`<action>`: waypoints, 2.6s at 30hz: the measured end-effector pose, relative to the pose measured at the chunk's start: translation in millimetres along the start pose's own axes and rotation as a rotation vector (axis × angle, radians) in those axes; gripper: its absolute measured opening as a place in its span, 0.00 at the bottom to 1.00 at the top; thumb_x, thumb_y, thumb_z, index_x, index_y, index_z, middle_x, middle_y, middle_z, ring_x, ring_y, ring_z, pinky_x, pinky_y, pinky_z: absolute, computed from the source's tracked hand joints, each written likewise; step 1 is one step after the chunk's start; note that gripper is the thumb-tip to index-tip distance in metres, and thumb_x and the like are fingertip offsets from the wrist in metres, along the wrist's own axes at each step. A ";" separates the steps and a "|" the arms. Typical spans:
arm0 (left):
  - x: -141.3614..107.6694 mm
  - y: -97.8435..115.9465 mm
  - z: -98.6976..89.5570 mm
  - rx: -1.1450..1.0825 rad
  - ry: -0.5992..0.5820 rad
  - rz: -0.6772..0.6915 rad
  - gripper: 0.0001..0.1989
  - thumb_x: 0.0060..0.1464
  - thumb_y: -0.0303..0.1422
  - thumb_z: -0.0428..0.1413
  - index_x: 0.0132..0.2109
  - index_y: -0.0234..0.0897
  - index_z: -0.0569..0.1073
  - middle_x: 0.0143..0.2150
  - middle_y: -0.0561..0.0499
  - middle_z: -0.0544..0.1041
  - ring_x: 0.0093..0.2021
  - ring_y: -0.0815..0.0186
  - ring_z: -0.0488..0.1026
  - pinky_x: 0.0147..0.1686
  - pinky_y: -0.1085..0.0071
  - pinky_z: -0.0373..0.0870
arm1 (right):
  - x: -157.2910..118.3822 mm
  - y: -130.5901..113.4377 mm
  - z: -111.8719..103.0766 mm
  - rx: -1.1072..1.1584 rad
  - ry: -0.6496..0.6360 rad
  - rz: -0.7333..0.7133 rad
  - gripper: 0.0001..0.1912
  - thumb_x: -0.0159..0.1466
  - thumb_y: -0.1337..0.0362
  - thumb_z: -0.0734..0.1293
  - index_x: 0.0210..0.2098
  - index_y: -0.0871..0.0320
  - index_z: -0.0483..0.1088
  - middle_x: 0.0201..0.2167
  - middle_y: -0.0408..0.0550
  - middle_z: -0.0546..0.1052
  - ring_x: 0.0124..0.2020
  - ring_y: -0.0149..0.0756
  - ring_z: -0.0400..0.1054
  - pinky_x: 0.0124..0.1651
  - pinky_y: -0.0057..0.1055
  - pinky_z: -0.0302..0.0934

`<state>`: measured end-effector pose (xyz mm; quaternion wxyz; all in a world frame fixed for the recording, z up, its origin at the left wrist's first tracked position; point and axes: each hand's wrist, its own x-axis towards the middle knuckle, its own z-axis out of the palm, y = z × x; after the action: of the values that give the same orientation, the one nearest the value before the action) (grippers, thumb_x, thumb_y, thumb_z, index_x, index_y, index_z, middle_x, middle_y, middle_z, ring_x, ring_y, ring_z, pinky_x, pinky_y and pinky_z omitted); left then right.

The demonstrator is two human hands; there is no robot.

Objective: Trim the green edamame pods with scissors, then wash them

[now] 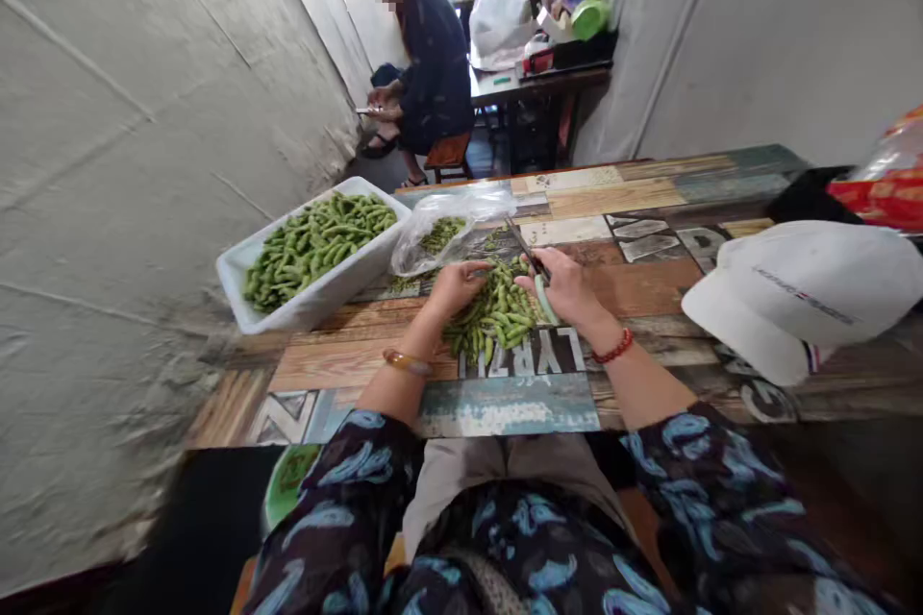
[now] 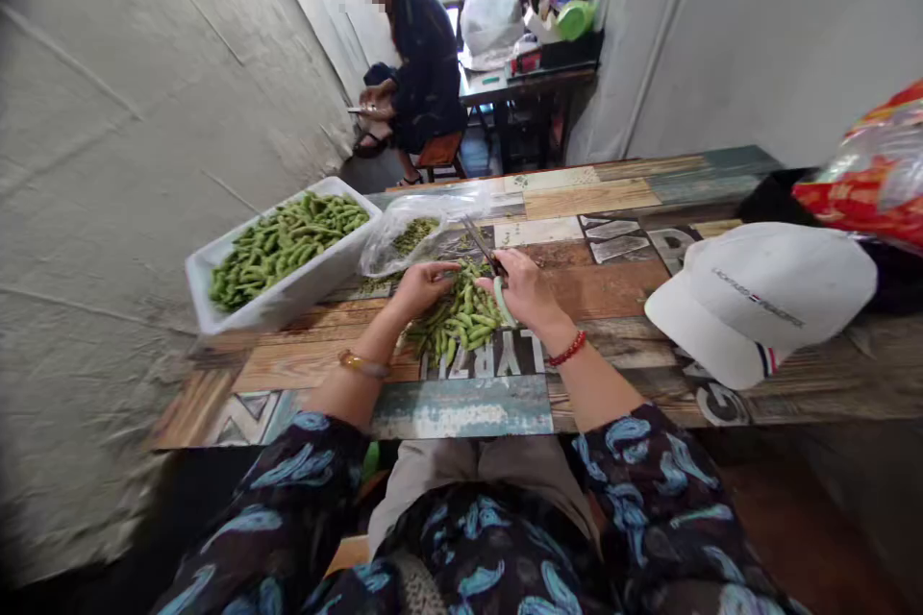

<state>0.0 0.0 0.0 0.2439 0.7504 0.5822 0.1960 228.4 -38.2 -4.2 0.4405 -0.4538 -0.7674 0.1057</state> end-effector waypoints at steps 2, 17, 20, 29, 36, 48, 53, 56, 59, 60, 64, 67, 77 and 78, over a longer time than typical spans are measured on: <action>2.3 5.5 -2.3 0.055 -0.001 -0.014 0.20 0.53 0.30 0.58 0.53 0.37 0.80 0.32 0.48 0.81 0.33 0.61 0.74 0.34 0.70 0.64 | 0.2 0.6 1.4 0.013 0.003 0.017 0.19 0.64 0.51 0.69 0.46 0.61 0.72 0.42 0.59 0.77 0.46 0.51 0.72 0.51 0.47 0.68; -24.9 28.0 -18.4 -0.599 0.098 -0.055 0.14 0.46 0.38 0.64 0.27 0.36 0.67 0.20 0.58 0.64 0.20 0.74 0.57 0.23 0.75 0.52 | 2.0 -4.5 5.8 0.076 0.053 -0.021 0.16 0.63 0.55 0.71 0.44 0.58 0.71 0.40 0.55 0.77 0.43 0.48 0.71 0.48 0.45 0.68; -32.7 38.5 -21.9 -0.945 0.020 -0.103 0.19 0.42 0.42 0.67 0.31 0.36 0.68 0.20 0.60 0.63 0.18 0.77 0.55 0.20 0.77 0.48 | 1.4 -9.1 7.0 0.069 0.066 -0.059 0.18 0.61 0.53 0.72 0.44 0.58 0.71 0.38 0.55 0.76 0.41 0.48 0.71 0.46 0.45 0.68; -31.7 59.7 -21.1 -1.168 -0.048 -0.036 0.18 0.42 0.40 0.70 0.33 0.33 0.74 0.22 0.57 0.68 0.20 0.78 0.59 0.19 0.80 0.51 | -2.4 -21.8 0.5 0.064 -0.028 -0.150 0.25 0.57 0.51 0.75 0.49 0.57 0.69 0.41 0.54 0.75 0.44 0.50 0.70 0.48 0.47 0.67; -37.2 35.2 -9.3 -1.100 -0.060 -0.006 0.18 0.45 0.43 0.68 0.35 0.34 0.75 0.24 0.56 0.72 0.19 0.77 0.62 0.20 0.78 0.56 | -7.1 -34.9 -3.4 0.007 -0.190 -0.219 0.24 0.61 0.54 0.72 0.52 0.60 0.67 0.43 0.57 0.74 0.44 0.50 0.68 0.47 0.48 0.66; -45.3 38.4 -17.0 -1.034 -0.024 0.035 0.12 0.46 0.38 0.68 0.34 0.34 0.79 0.27 0.53 0.74 0.21 0.75 0.62 0.22 0.76 0.60 | -7.0 -40.1 -5.1 -0.021 -0.224 -0.217 0.23 0.62 0.56 0.72 0.52 0.58 0.66 0.42 0.56 0.75 0.42 0.50 0.68 0.45 0.47 0.66; -47.4 40.5 -19.9 -0.965 -0.024 0.034 0.11 0.46 0.38 0.68 0.34 0.34 0.81 0.27 0.51 0.76 0.23 0.72 0.64 0.23 0.76 0.60 | -8.0 -39.5 -3.6 0.008 -0.220 -0.209 0.21 0.63 0.55 0.70 0.52 0.57 0.66 0.42 0.55 0.75 0.43 0.49 0.68 0.47 0.47 0.66; -47.3 40.2 -22.1 -0.915 -0.013 0.055 0.10 0.47 0.37 0.67 0.34 0.35 0.81 0.27 0.50 0.77 0.27 0.69 0.68 0.26 0.75 0.61 | -8.1 -36.6 -2.1 0.002 -0.233 -0.212 0.19 0.64 0.54 0.69 0.50 0.57 0.67 0.41 0.55 0.74 0.42 0.49 0.68 0.46 0.47 0.66; -46.5 38.9 -25.1 -0.873 -0.032 0.081 0.10 0.48 0.37 0.66 0.34 0.34 0.82 0.29 0.49 0.77 0.30 0.67 0.69 0.28 0.75 0.62 | -7.8 -34.1 -1.8 -0.011 -0.255 -0.218 0.17 0.65 0.55 0.68 0.48 0.58 0.67 0.40 0.56 0.74 0.41 0.49 0.67 0.45 0.46 0.66; -46.3 38.4 -26.1 -0.860 -0.042 0.090 0.10 0.48 0.37 0.65 0.34 0.34 0.82 0.29 0.49 0.77 0.31 0.67 0.69 0.29 0.75 0.62 | -7.6 -33.6 -1.9 -0.010 -0.262 -0.220 0.17 0.65 0.55 0.68 0.47 0.59 0.67 0.39 0.56 0.74 0.41 0.49 0.67 0.45 0.46 0.66; -45.7 35.3 -27.9 -0.865 -0.050 0.066 0.11 0.48 0.38 0.65 0.33 0.34 0.81 0.28 0.51 0.76 0.28 0.70 0.65 0.27 0.75 0.59 | -7.6 -32.7 -1.8 0.007 -0.286 -0.207 0.14 0.66 0.56 0.67 0.46 0.58 0.68 0.38 0.55 0.74 0.40 0.48 0.67 0.44 0.45 0.66; -45.2 32.5 -26.9 -0.955 -0.024 -0.011 0.12 0.46 0.38 0.67 0.32 0.33 0.79 0.26 0.54 0.72 0.23 0.75 0.60 0.23 0.76 0.54 | -7.7 -29.9 -0.4 0.032 -0.254 -0.181 0.15 0.66 0.54 0.68 0.46 0.58 0.68 0.38 0.54 0.75 0.41 0.47 0.69 0.44 0.44 0.67; -39.4 29.4 -26.5 -1.481 0.037 -0.153 0.19 0.37 0.35 0.72 0.33 0.34 0.73 0.23 0.58 0.67 0.21 0.78 0.59 0.18 0.80 0.50 | -9.6 -25.8 4.5 -0.021 -0.104 -0.127 0.24 0.63 0.48 0.69 0.50 0.57 0.67 0.42 0.57 0.75 0.46 0.52 0.70 0.50 0.50 0.68; -39.4 30.1 -26.3 -1.500 0.043 -0.160 0.19 0.36 0.34 0.72 0.33 0.34 0.73 0.24 0.58 0.68 0.21 0.78 0.60 0.17 0.81 0.51 | -10.6 -27.0 5.3 -0.023 -0.112 -0.132 0.25 0.62 0.47 0.69 0.51 0.56 0.67 0.43 0.57 0.74 0.47 0.53 0.70 0.51 0.51 0.67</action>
<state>-1.5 -40.7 38.6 0.6916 0.3345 0.3500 0.5360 210.1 -60.5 1.6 0.3974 -0.4007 -0.8203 0.0927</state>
